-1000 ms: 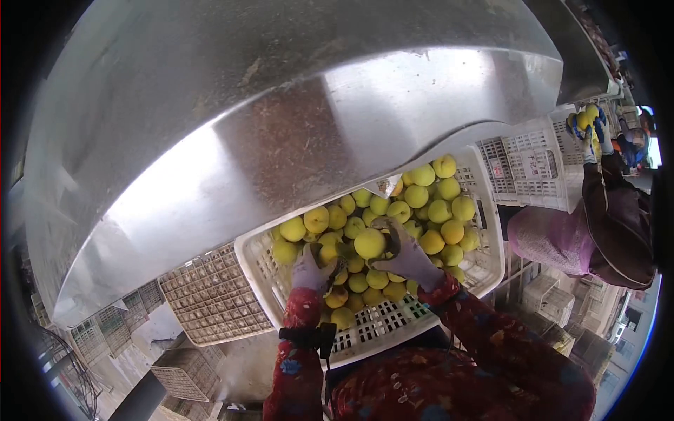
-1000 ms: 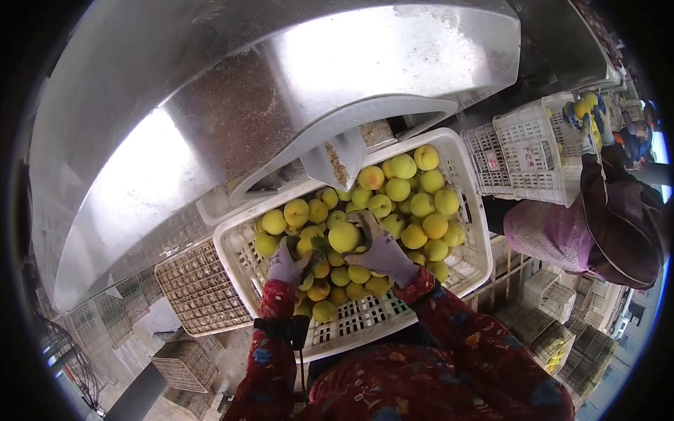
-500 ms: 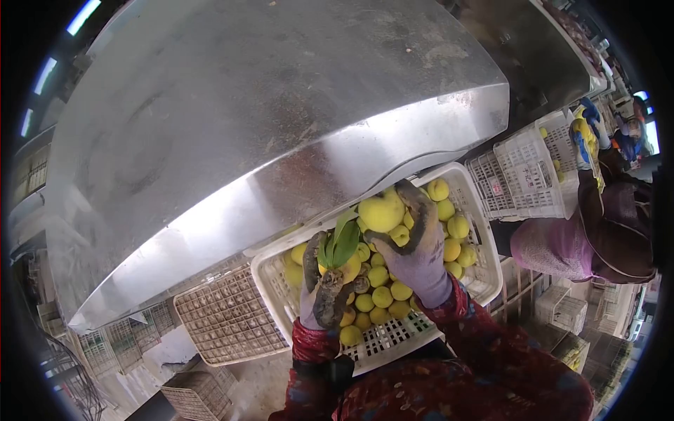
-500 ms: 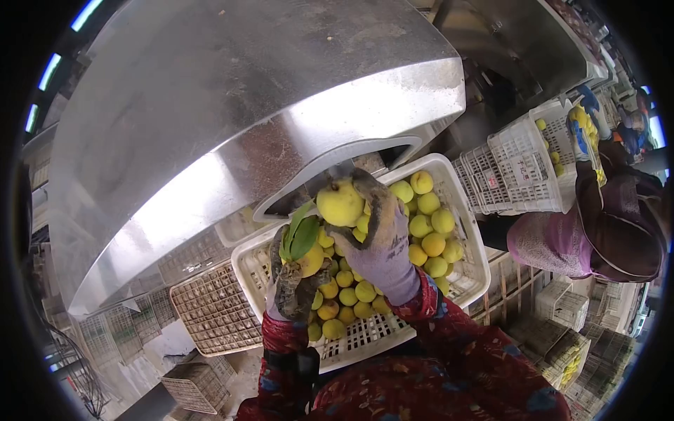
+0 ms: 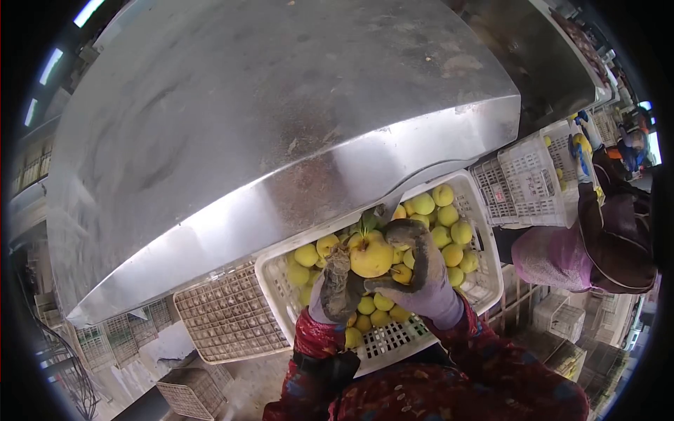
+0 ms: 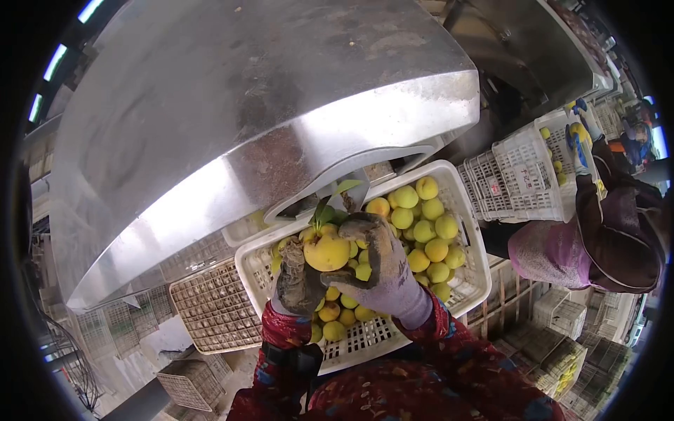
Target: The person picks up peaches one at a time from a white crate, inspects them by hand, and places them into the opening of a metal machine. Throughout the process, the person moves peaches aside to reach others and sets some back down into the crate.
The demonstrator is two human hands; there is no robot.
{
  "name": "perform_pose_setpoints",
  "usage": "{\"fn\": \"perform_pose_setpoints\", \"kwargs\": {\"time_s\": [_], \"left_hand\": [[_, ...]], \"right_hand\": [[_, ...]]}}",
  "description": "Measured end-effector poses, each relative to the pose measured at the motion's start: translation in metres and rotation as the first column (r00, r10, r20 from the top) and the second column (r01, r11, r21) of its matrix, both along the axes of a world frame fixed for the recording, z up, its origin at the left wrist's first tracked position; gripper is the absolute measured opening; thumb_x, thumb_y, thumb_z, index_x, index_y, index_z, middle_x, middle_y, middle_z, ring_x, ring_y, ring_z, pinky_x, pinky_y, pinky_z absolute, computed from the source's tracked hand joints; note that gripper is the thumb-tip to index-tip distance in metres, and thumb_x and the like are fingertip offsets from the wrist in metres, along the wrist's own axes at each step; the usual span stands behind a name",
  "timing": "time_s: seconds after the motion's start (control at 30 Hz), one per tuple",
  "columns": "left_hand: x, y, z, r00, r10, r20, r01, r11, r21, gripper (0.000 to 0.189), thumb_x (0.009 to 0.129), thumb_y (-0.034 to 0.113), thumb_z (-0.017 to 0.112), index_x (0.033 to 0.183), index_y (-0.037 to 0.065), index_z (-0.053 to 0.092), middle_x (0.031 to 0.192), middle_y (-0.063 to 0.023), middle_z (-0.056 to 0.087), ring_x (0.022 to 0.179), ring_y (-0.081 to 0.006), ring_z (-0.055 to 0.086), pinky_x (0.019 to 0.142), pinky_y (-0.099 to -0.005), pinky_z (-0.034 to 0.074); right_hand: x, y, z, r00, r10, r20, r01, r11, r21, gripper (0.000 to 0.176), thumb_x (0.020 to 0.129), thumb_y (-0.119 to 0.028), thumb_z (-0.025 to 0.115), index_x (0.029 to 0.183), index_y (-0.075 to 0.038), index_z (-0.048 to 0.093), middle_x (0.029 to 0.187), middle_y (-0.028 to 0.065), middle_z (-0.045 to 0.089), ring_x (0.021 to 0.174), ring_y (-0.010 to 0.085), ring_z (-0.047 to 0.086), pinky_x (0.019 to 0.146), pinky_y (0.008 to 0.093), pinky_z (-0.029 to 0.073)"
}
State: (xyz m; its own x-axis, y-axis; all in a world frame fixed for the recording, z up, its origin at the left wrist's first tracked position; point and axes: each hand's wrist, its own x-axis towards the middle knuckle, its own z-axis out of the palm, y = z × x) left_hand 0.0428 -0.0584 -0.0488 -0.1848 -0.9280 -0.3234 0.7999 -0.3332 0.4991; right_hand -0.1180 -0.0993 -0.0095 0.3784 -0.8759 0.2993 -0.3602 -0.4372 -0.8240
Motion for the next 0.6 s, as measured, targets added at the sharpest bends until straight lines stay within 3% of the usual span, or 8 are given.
{"fn": "perform_pose_setpoints", "kwargs": {"time_s": [0.17, 0.27, 0.33, 0.37, 0.43, 0.47, 0.53, 0.6], "left_hand": [[0.000, -0.013, 0.005, 0.992, -0.091, 0.088, 0.090, 0.996, 0.015, 0.079, 0.093, 0.063, 0.053, 0.142, 0.002, 0.043, 0.129, -0.0151, 0.057, 0.116, -0.0273, 0.059, 0.097, -0.0446, 0.052], [0.021, -0.002, -0.029, 0.992, -0.121, 0.048, 0.117, 0.991, 0.065, 0.073, 0.095, 0.060, 0.053, 0.140, 0.002, 0.045, 0.122, -0.0139, 0.059, 0.105, -0.0246, 0.062, 0.089, -0.0411, 0.054], [0.043, 0.021, -0.045, 0.907, -0.097, 0.410, -0.016, 0.965, 0.263, 0.061, 0.101, 0.050, 0.048, 0.137, 0.001, 0.048, 0.108, -0.0143, 0.061, 0.095, -0.0234, 0.061, 0.085, -0.0371, 0.052], [0.056, 0.032, -0.072, 0.810, -0.128, 0.572, -0.068, 0.949, 0.308, 0.057, 0.100, 0.047, 0.048, 0.134, 0.001, 0.050, 0.111, -0.0167, 0.061, 0.098, -0.0278, 0.061, 0.086, -0.0410, 0.052], [0.063, 0.037, -0.090, 0.030, -0.364, 0.931, -0.065, 0.929, 0.365, 0.051, 0.099, 0.041, 0.050, 0.132, 0.002, 0.051, 0.113, -0.0217, 0.059, 0.103, -0.0340, 0.059, 0.091, -0.0478, 0.049], [0.064, 0.041, -0.099, -0.409, -0.391, 0.824, -0.078, 0.915, 0.395, 0.048, 0.098, 0.038, 0.050, 0.131, 0.003, 0.052, 0.115, -0.0242, 0.058, 0.106, -0.0371, 0.057, 0.094, -0.0512, 0.047], [0.058, 0.039, -0.136, -0.364, -0.488, 0.793, -0.076, 0.864, 0.497, 0.057, 0.095, 0.043, 0.053, 0.140, 0.009, 0.046, 0.136, -0.0293, 0.046, 0.126, -0.0440, 0.045, 0.105, -0.0574, 0.036], [0.045, 0.031, -0.158, -0.319, -0.556, 0.767, -0.061, 0.820, 0.569, 0.069, 0.090, 0.051, 0.057, 0.144, 0.010, 0.042, 0.143, -0.0290, 0.038, 0.132, -0.0478, 0.036, 0.109, -0.0596, 0.029]], "right_hand": [[-0.008, 0.009, 0.009, 0.998, -0.064, 0.013, 0.062, 0.989, 0.131, 0.066, 0.065, -0.020, 0.091, 0.116, -0.003, 0.052, 0.112, 0.0186, 0.059, 0.100, 0.0355, 0.060, 0.084, 0.0440, 0.049], [0.010, -0.026, 0.000, 0.945, -0.320, -0.075, 0.305, 0.939, -0.156, 0.067, 0.067, -0.022, 0.090, 0.116, -0.001, 0.050, 0.107, 0.0186, 0.058, 0.097, 0.0368, 0.058, 0.083, 0.0465, 0.048], [0.023, -0.066, -0.039, 0.876, -0.430, -0.217, 0.286, 0.827, -0.484, 0.064, 0.069, -0.022, 0.089, 0.116, -0.001, 0.050, 0.106, 0.0189, 0.058, 0.096, 0.0380, 0.057, 0.083, 0.0483, 0.046], [0.023, -0.071, -0.046, 0.868, -0.439, -0.232, 0.280, 0.819, -0.501, 0.063, 0.070, -0.022, 0.088, 0.115, -0.001, 0.051, 0.105, 0.0189, 0.058, 0.095, 0.0383, 0.057, 0.083, 0.0489, 0.046], [0.015, -0.073, -0.047, 0.893, -0.389, -0.226, 0.282, 0.876, -0.392, 0.060, 0.072, -0.022, 0.086, 0.115, -0.001, 0.051, 0.104, 0.0191, 0.057, 0.094, 0.0389, 0.056, 0.083, 0.0500, 0.044], [0.014, -0.063, -0.037, 0.905, -0.373, -0.205, 0.283, 0.887, -0.365, 0.057, 0.073, -0.020, 0.085, 0.115, -0.001, 0.051, 0.104, 0.0186, 0.058, 0.094, 0.0380, 0.057, 0.082, 0.0487, 0.045], [0.013, -0.042, -0.017, 0.925, -0.344, -0.161, 0.283, 0.907, -0.312, 0.052, 0.075, -0.015, 0.081, 0.116, -0.002, 0.052, 0.105, 0.0176, 0.059, 0.093, 0.0361, 0.058, 0.080, 0.0460, 0.046], [0.004, -0.018, -0.037, 0.976, -0.141, -0.166, 0.058, 0.904, -0.423, 0.047, 0.077, -0.015, 0.078, 0.115, -0.002, 0.054, 0.104, 0.0168, 0.060, 0.093, 0.0348, 0.060, 0.079, 0.0445, 0.048]]}}
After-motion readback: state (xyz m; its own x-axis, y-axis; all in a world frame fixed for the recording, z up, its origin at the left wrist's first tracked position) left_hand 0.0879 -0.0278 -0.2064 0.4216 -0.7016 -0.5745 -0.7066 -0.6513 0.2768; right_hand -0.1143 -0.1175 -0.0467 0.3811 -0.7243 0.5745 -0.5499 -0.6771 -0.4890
